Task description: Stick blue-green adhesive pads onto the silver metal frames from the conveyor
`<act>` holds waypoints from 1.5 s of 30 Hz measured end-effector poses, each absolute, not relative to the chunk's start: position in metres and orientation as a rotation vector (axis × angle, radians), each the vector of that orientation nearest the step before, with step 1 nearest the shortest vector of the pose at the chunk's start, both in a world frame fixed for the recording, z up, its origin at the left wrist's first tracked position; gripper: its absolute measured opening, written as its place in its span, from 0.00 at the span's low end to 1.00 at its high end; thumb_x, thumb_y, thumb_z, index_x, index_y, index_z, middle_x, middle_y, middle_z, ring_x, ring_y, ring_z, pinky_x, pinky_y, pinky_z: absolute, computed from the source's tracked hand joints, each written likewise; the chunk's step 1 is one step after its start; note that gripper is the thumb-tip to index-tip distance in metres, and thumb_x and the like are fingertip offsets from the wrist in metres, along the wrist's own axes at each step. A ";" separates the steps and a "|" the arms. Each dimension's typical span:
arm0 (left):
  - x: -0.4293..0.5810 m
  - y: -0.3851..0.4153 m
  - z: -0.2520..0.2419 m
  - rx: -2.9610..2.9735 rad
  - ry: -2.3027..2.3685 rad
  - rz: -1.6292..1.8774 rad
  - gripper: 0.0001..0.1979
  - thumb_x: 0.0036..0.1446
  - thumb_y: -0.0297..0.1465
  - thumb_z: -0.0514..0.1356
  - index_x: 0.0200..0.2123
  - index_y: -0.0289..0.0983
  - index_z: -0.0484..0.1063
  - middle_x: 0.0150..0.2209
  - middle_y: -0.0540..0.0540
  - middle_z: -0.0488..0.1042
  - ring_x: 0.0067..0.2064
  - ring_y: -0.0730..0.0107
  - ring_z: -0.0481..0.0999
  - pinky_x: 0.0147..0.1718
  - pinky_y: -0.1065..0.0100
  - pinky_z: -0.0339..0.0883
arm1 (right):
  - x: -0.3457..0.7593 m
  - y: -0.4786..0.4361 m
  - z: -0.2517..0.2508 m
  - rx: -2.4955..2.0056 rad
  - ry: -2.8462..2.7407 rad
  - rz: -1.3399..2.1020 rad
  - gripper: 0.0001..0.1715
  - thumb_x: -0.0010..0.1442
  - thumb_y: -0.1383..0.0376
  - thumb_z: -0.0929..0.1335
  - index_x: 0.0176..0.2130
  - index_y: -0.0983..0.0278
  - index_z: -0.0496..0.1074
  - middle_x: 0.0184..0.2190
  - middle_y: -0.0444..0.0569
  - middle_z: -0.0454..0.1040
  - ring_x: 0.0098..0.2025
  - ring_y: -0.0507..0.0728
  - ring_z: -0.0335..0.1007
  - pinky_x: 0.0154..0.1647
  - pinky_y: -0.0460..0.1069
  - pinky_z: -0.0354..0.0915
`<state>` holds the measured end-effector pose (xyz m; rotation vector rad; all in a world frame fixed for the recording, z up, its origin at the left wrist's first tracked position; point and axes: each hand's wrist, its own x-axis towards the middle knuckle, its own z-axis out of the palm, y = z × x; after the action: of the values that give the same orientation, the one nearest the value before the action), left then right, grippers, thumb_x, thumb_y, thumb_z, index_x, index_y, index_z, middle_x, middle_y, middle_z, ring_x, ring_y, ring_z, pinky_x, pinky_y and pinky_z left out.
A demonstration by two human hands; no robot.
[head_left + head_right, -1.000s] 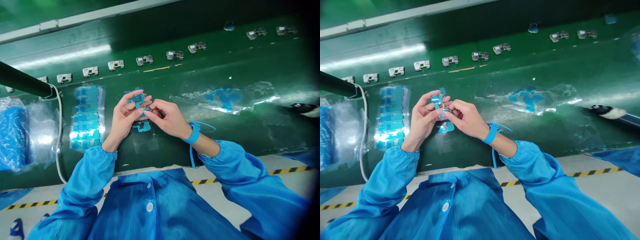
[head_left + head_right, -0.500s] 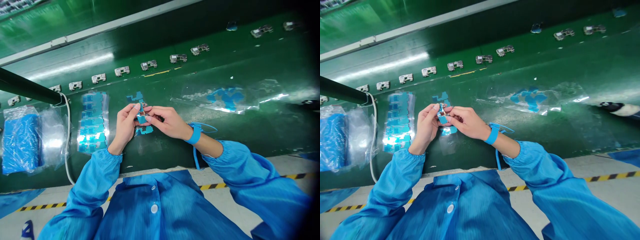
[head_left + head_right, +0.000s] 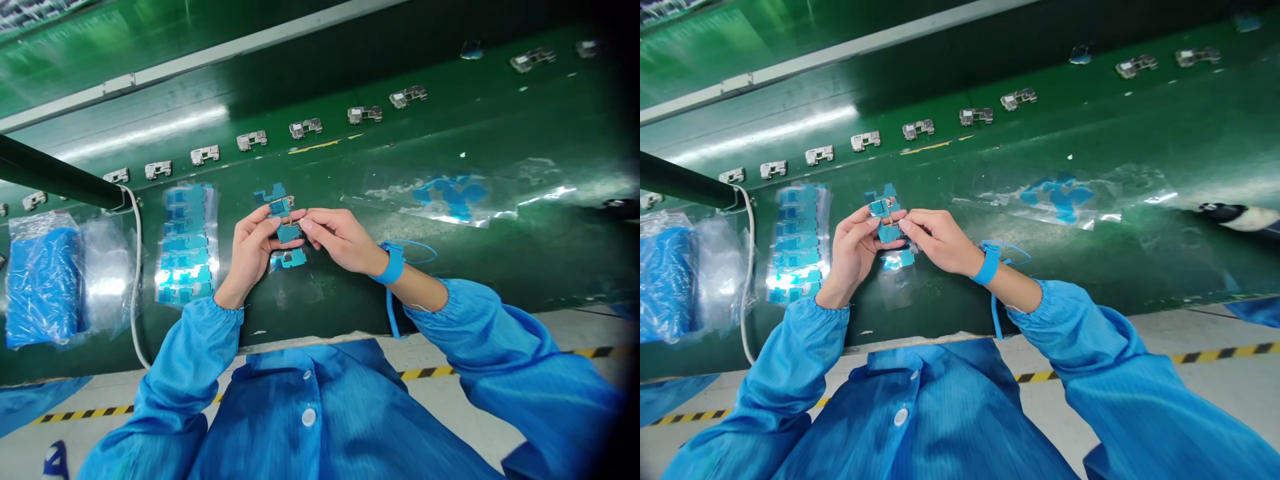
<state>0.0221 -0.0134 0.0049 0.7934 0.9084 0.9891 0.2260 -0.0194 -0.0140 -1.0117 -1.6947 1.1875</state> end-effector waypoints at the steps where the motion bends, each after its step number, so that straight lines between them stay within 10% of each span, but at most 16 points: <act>1: 0.021 -0.013 0.004 0.809 0.907 0.984 0.21 0.62 0.35 0.71 0.56 0.35 0.81 0.52 0.38 0.89 0.58 0.50 0.90 0.46 0.59 0.91 | 0.226 -0.019 -0.013 -1.007 -1.688 1.190 0.33 0.80 0.45 0.65 0.28 0.61 0.69 0.27 0.43 0.69 0.29 0.52 0.64 0.33 0.51 0.59; 18: 0.013 -0.001 -0.004 0.870 1.060 1.168 0.32 0.69 0.40 0.68 0.73 0.45 0.69 0.60 0.42 0.87 0.55 0.60 0.90 0.46 0.65 0.87 | 0.245 0.107 -0.005 -1.184 -1.676 1.292 0.34 0.68 0.36 0.73 0.29 0.60 0.71 0.22 0.45 0.72 0.26 0.54 0.66 0.34 0.53 0.66; 26: 0.009 0.000 0.000 0.891 1.042 1.191 0.20 0.68 0.37 0.67 0.60 0.38 0.77 0.51 0.41 0.89 0.46 0.65 0.90 0.39 0.69 0.84 | 0.289 0.229 -0.016 -1.823 -2.123 0.468 0.20 0.52 0.57 0.86 0.36 0.62 0.79 0.45 0.60 0.76 0.60 0.76 0.65 0.64 0.74 0.64; 33: 0.010 -0.001 0.001 0.933 1.017 1.147 0.15 0.68 0.34 0.62 0.55 0.36 0.79 0.50 0.39 0.89 0.41 0.68 0.88 0.37 0.70 0.82 | 0.276 0.209 0.009 -1.505 -1.965 0.750 0.16 0.51 0.62 0.85 0.34 0.60 0.79 0.32 0.49 0.78 0.37 0.61 0.72 0.51 0.63 0.73; 39: 0.017 -0.002 -0.007 0.926 0.966 1.207 0.32 0.64 0.38 0.73 0.69 0.42 0.72 0.68 0.36 0.79 0.53 0.63 0.88 0.47 0.65 0.85 | 0.210 0.104 0.029 -1.116 -1.435 1.273 0.26 0.53 0.46 0.84 0.41 0.58 0.79 0.37 0.48 0.85 0.42 0.60 0.81 0.42 0.54 0.73; 45: 0.016 -0.001 -0.007 0.925 1.059 1.324 0.24 0.64 0.49 0.74 0.51 0.37 0.81 0.40 0.42 0.89 0.35 0.67 0.87 0.34 0.69 0.82 | 0.193 0.050 0.027 -1.063 -1.419 1.350 0.30 0.53 0.43 0.85 0.42 0.60 0.80 0.39 0.49 0.86 0.41 0.58 0.82 0.45 0.54 0.77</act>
<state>0.0161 -0.0010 -0.0073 0.9255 1.0590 1.3241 0.1929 0.0498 0.0266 -1.0632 -1.4192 1.3503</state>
